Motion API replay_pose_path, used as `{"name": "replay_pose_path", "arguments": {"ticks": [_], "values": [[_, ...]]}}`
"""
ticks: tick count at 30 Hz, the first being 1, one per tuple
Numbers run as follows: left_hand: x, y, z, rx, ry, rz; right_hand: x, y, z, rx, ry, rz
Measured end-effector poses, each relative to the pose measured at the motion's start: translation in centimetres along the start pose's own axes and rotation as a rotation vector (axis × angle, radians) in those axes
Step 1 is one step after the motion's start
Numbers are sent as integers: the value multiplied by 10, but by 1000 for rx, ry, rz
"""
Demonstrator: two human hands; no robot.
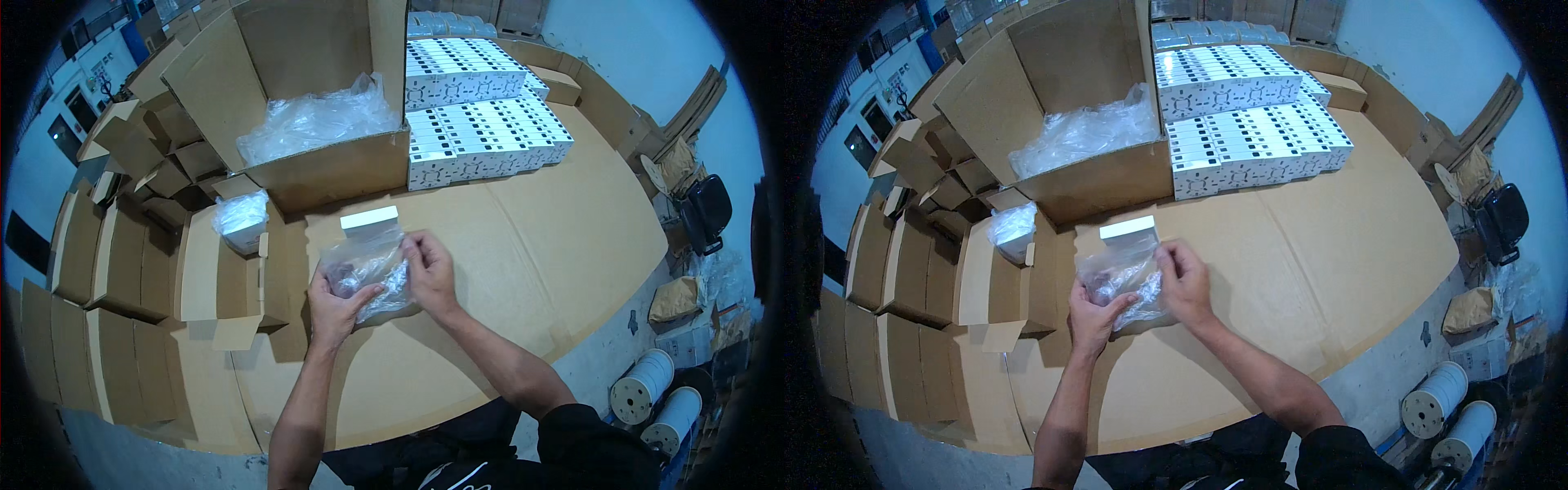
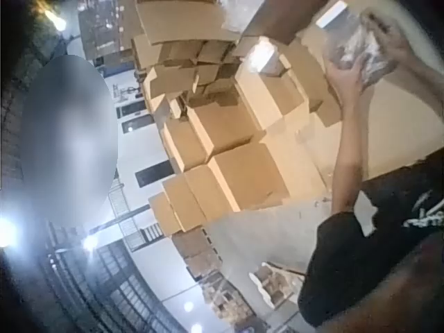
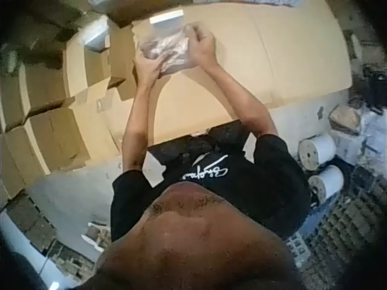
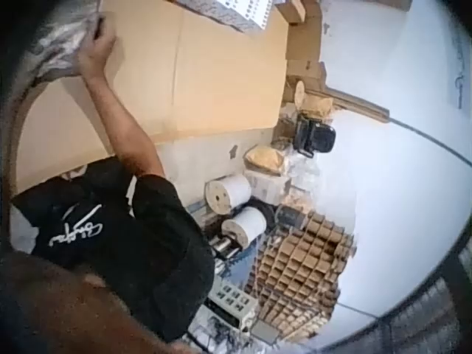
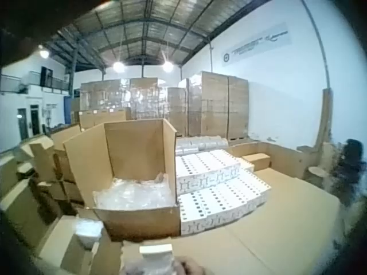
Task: Packing product boxes into plastic bags and shipping boxes.
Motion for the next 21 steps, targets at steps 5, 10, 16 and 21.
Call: {"name": "replay_pose_path", "arguments": {"ticks": [5, 10, 16, 21], "values": [[13, 0, 5, -61, -83, 117, -105, 7, -10, 5, 487, -662], [14, 0, 7, -74, -29, 100, -121, 14, 38, -287, 686, -932], [16, -4, -1, -80, -182, 105, -105, -1, 71, -696, 838, -748], [26, 0, 6, -117, -296, 139, -107, -7, 81, -939, 884, -524]]}}
Point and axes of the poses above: each hand's wrist, its own y-axis away from the middle knuckle, its own z-axis out of the palm, x = y × z, the point moved 10 cm from there along -y, towards the middle knuckle, and after that the axes turned 5 degrees about y, right-handed, at the moved point
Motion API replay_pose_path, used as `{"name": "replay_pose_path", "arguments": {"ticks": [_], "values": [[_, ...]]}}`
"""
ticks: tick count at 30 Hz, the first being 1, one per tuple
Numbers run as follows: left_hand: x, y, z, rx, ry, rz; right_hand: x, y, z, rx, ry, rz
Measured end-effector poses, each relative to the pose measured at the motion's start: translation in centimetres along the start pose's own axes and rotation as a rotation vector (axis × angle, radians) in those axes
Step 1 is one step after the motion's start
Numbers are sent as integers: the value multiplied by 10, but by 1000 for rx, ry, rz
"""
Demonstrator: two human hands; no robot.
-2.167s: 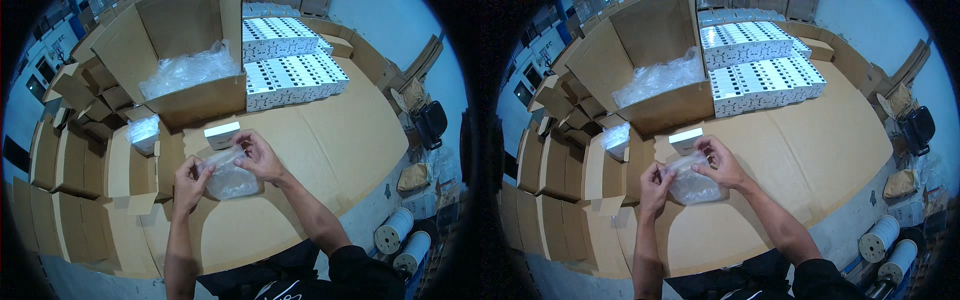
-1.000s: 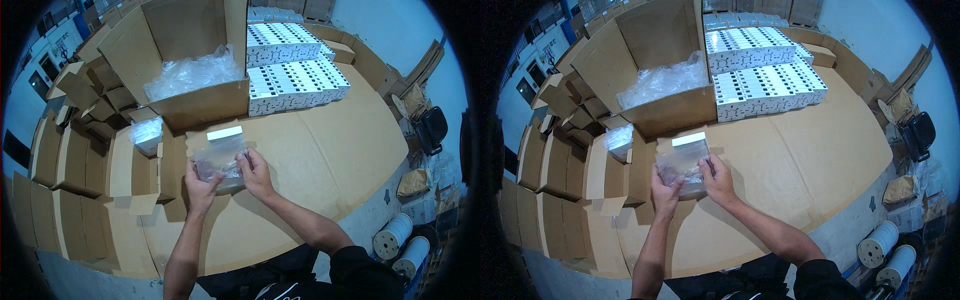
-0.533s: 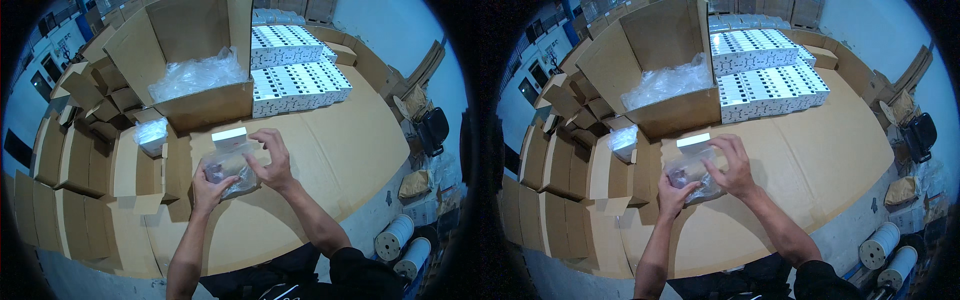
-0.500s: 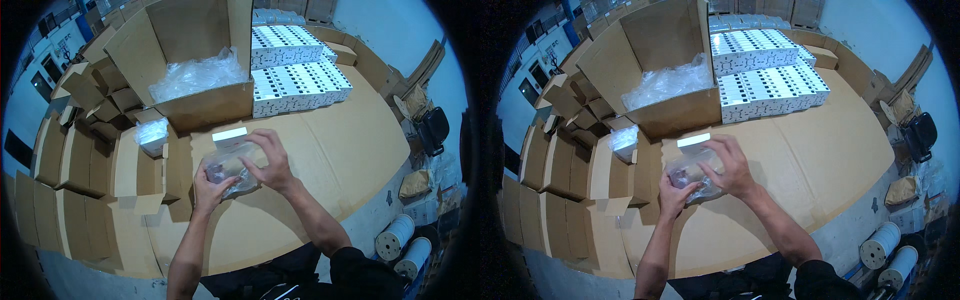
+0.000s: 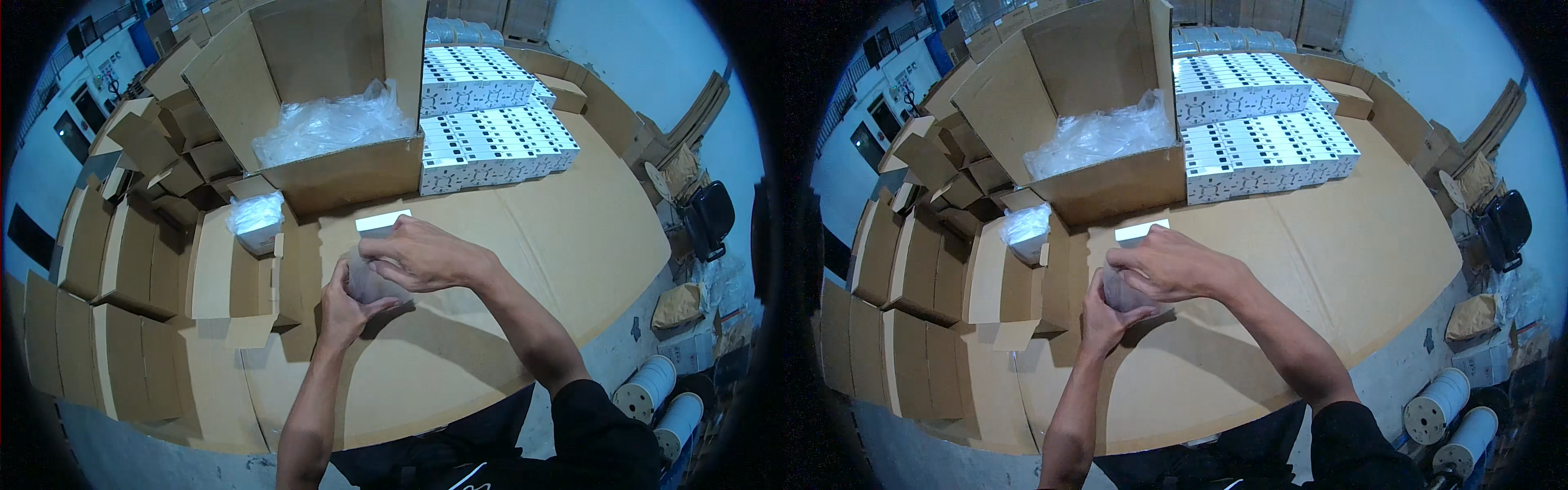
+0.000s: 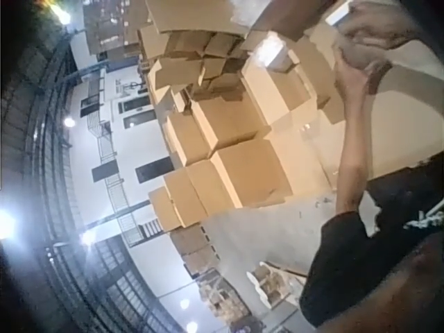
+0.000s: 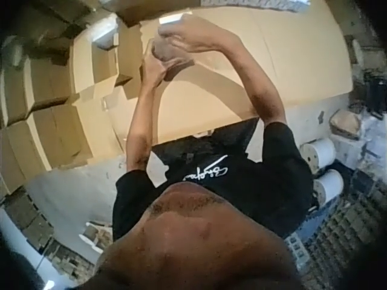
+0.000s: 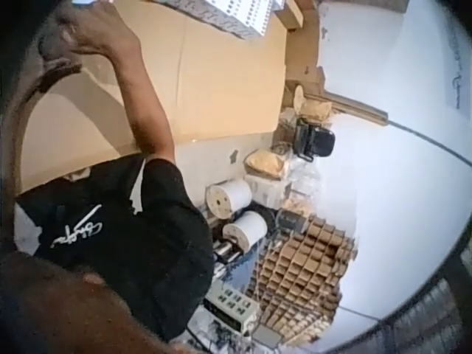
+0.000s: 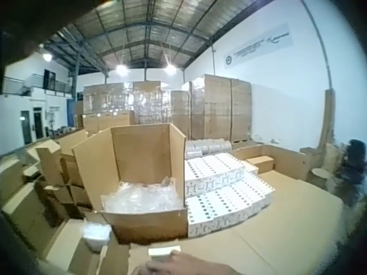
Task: Packing product boxes into plastic bags and shipping boxes.
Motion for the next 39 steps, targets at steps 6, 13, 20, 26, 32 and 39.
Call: {"name": "replay_pose_path", "arguments": {"ticks": [6, 13, 20, 26, 32, 39], "values": [[-13, 2, -7, -3, -101, -44, 0, 6, -17, 195, -67, -84], [-15, -4, -6, 0, 76, -35, 99, 44, -11, 763, -592, 144], [-19, -11, -14, -2, 84, -31, 118, 40, 28, 704, -738, 251], [-19, -15, -13, -28, 40, -35, 122, 34, 38, 694, -824, 250], [-19, -14, -10, -84, -5, -79, 128, 39, 27, 845, -907, 258], [-18, -17, -5, -123, 28, -97, 134, 42, 30, 1041, -1236, 199]]}}
Point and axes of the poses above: each hand's wrist, its own y-axis away from the middle knuckle, its own z-axis out of the palm, x = y × z, the point moved 10 cm from there along -y, towards the middle knuckle, and after that the axes turned 5 degrees about y, right-handed, at the moved point
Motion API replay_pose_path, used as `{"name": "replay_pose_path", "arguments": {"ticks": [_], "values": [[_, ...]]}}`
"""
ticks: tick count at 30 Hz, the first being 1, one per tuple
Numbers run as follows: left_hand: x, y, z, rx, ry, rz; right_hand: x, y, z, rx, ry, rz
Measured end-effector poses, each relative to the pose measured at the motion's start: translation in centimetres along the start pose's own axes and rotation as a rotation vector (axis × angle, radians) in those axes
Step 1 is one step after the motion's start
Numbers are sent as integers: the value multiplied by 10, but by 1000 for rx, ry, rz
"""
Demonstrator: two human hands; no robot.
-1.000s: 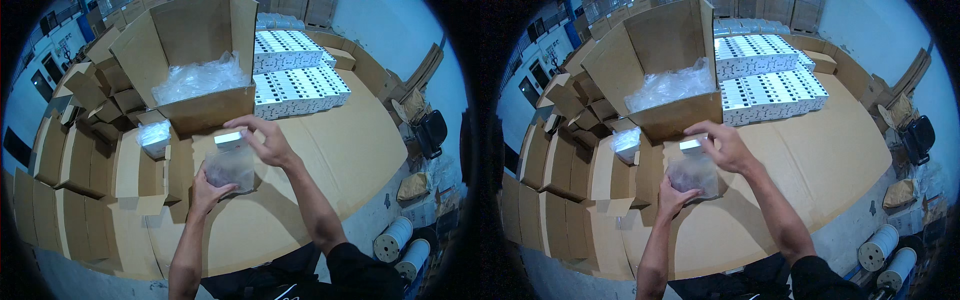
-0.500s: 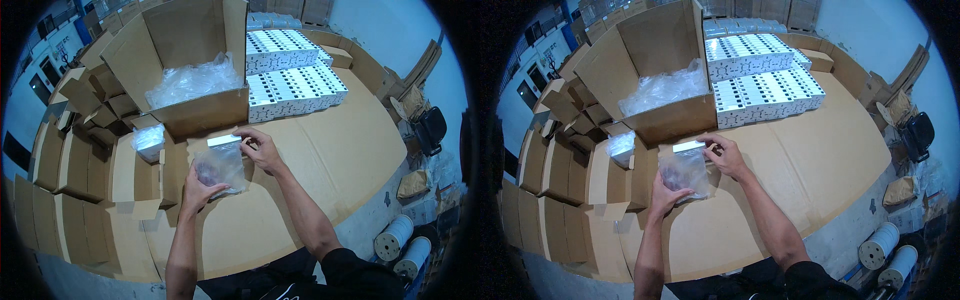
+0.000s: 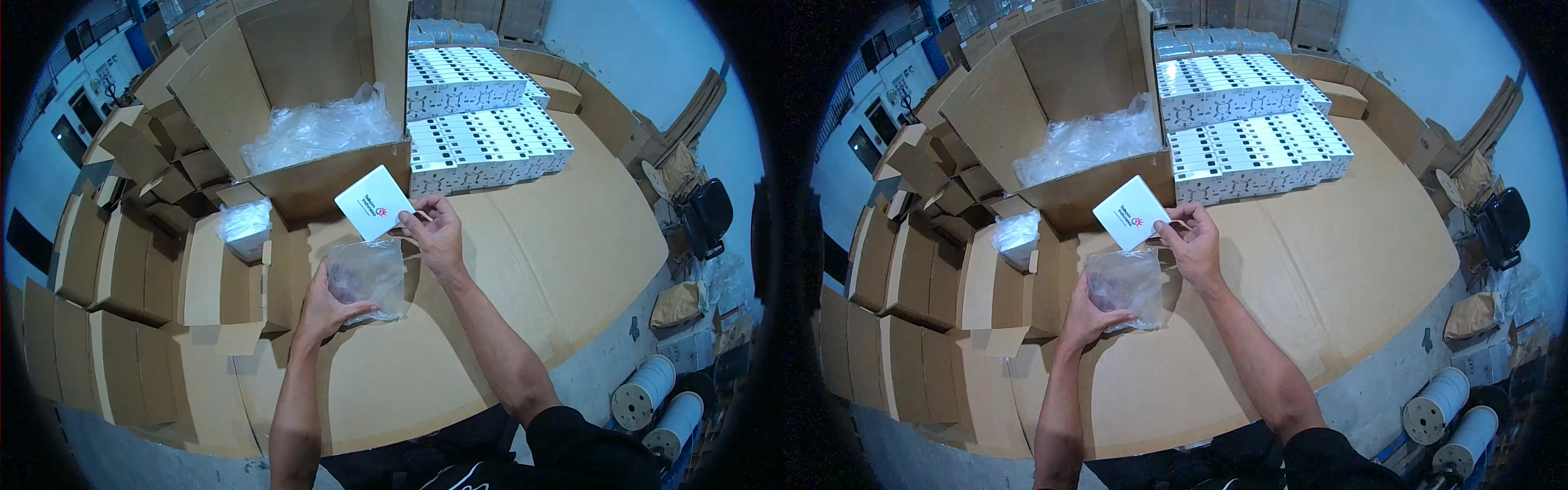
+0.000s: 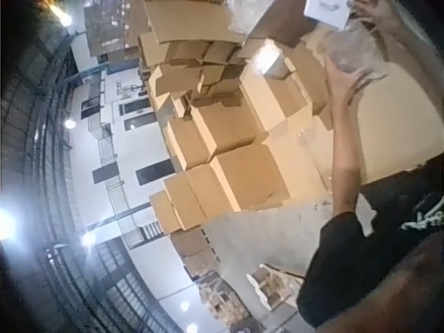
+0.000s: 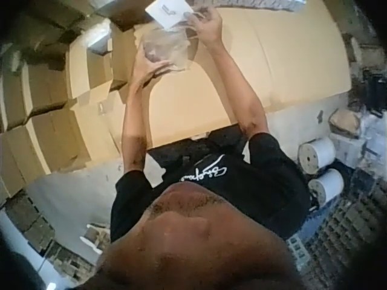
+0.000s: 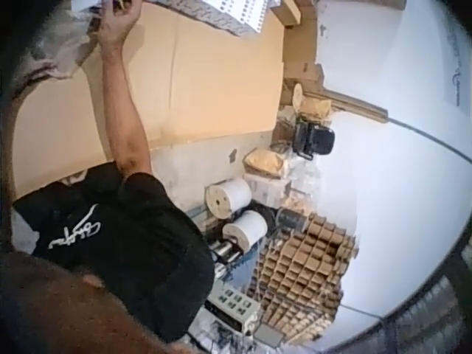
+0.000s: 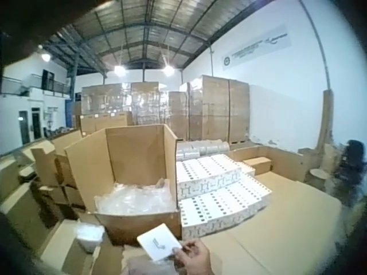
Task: Packing product boxes into plastic bags and shipping boxes.
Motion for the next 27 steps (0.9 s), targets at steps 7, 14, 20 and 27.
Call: {"name": "replay_pose_path", "arguments": {"ticks": [7, 14, 20, 27], "values": [[-4, -1, -3, 5, -10, -12, 10, 0, 0, -51, -18, 88], [-3, -1, -5, 12, -4, 6, 14, -1, -2, -142, 109, 114], [0, 0, -2, 1, -24, 15, 18, 2, -5, 24, -266, 126], [4, 2, 3, -28, 8, -10, 24, 5, 1, -22, -284, 160]]}}
Point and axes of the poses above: each hand's wrist, its own y-axis away from the middle knuckle, its own z-axis out of the palm, x = y × z, the point moved 10 cm from there along -y, towards the middle knuckle, and after that the axes turned 5 degrees about y, right-handed, at the moved point
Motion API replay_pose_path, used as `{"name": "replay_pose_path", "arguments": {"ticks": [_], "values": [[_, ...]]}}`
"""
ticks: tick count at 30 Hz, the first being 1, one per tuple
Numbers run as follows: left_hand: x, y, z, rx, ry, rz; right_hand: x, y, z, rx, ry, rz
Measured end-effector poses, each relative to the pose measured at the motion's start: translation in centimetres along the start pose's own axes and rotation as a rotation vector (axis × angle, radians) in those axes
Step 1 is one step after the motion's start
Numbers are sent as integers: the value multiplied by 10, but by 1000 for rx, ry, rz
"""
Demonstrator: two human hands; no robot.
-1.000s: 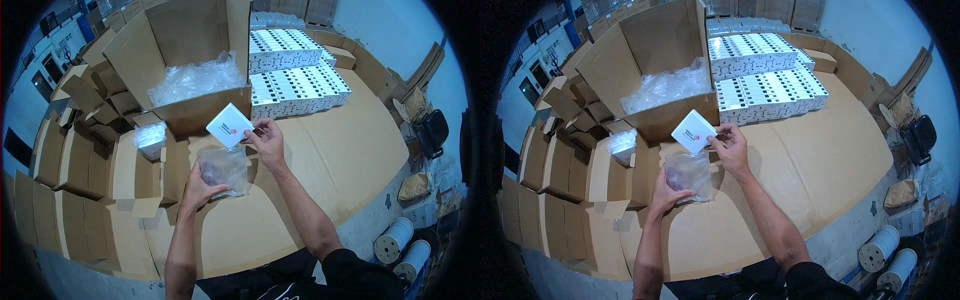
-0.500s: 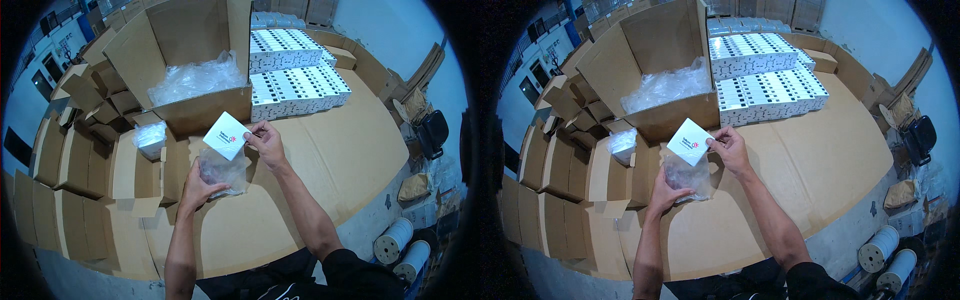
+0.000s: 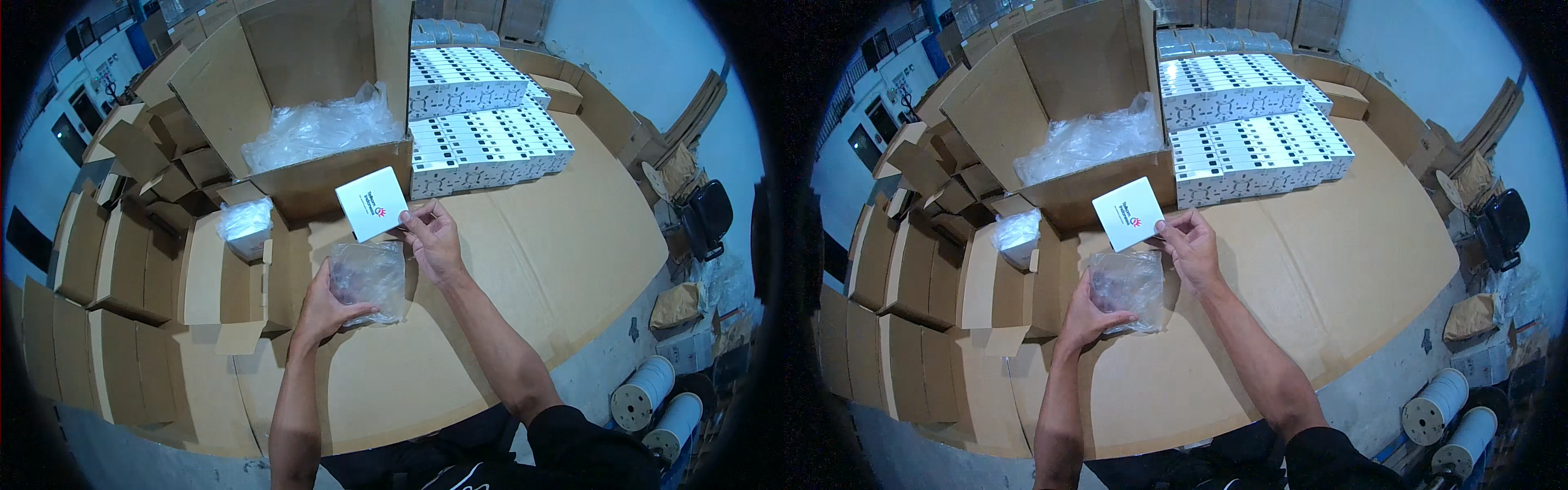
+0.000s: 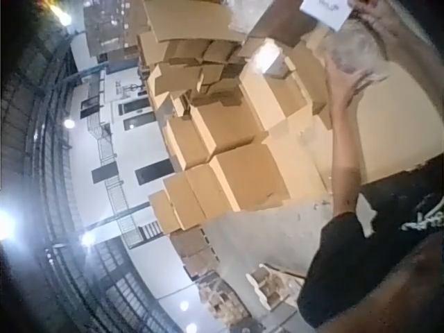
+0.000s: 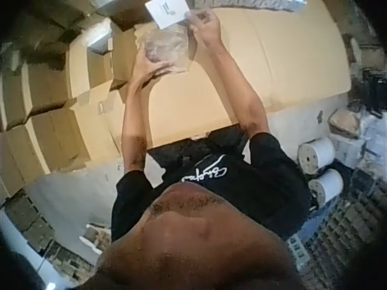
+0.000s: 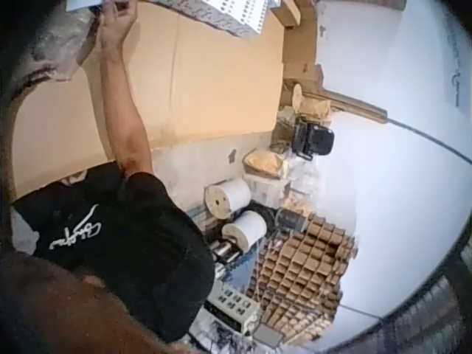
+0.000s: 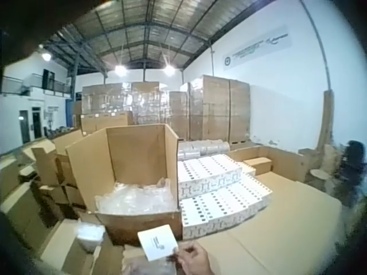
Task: Packing product boxes into plastic bags and shipping boxes.
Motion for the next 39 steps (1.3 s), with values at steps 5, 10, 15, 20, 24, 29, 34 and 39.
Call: {"name": "replay_pose_path", "arguments": {"ticks": [5, 10, 15, 20, 24, 29, 34, 39], "values": [[0, 1, 2, -43, 10, -2, -3, 2, 5, 6, 7, -11], [2, 0, 0, -13, -35, -3, -3, 1, 14, -149, -12, -3], [-3, -1, -6, 17, -112, 18, -2, 1, 14, -189, -43, 26], [0, -1, -5, 23, -57, 11, -4, -2, 2, -157, -15, 45], [-4, -1, -6, 25, -12, 25, -9, -5, -1, -195, 147, 26], [-15, -2, -5, 10, -13, -5, -13, -4, 4, -211, 336, 4], [-14, -2, -3, 5, 28, -3, 3, 3, 10, -233, 468, 142], [-16, -3, -7, 18, -15, 51, 11, 4, 16, -267, 535, 122]]}}
Point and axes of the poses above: each hand's wrist, its own y-axis away from the middle knuckle, its own z-axis out of the palm, x = y × z, the point moved 10 cm from there along -y, towards the middle knuckle, and after that the axes turned 5 degrees about y, right-handed, at the moved point
